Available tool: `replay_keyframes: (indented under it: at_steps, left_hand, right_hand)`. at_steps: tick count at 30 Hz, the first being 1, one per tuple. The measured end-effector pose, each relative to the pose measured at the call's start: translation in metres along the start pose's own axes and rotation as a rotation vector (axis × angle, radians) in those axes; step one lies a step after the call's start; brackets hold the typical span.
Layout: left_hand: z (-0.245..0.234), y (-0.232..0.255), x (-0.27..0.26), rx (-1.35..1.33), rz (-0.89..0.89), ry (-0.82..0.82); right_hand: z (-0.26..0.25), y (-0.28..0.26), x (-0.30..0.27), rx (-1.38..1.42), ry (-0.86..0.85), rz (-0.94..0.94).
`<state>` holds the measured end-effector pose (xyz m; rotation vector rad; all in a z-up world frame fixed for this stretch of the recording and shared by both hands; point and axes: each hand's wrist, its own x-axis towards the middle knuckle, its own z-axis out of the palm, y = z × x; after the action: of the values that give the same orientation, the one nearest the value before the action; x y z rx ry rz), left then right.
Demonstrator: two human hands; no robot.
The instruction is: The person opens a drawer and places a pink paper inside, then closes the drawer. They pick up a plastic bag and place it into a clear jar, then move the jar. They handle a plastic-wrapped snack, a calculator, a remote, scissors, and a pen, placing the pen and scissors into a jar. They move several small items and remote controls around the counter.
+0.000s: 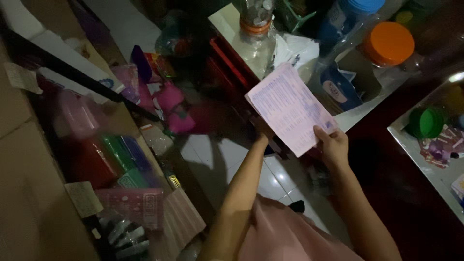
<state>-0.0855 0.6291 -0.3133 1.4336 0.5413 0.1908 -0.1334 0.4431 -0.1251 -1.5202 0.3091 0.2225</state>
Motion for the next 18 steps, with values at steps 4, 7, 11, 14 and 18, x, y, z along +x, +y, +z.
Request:
replay_keyframes:
  at_steps: [4, 7, 11, 14, 18]
  left_hand:
    - [-0.006, 0.004, -0.005, -0.032, -0.011, -0.014]
    - [-0.008, 0.008, -0.010, -0.042, -0.003, -0.036]
    - [-0.018, 0.011, -0.015, -0.008, -0.015, -0.062]
    - [-0.036, 0.007, -0.023, 0.065, 0.034, -0.045]
    - [-0.078, 0.001, -0.050, 0.003, 0.069, -0.046]
  right_hand:
    - [0.008, 0.025, 0.032, -0.162, 0.084, -0.310]
    - [0.001, 0.032, 0.041, -0.117, 0.169, -0.288]
    - [-0.005, 0.037, 0.038, -0.126, 0.206, -0.312]
    - [-0.002, 0.034, 0.039, -0.054, 0.168, -0.309]
    - [0.007, 0.025, 0.030, -0.017, 0.147, -0.270]
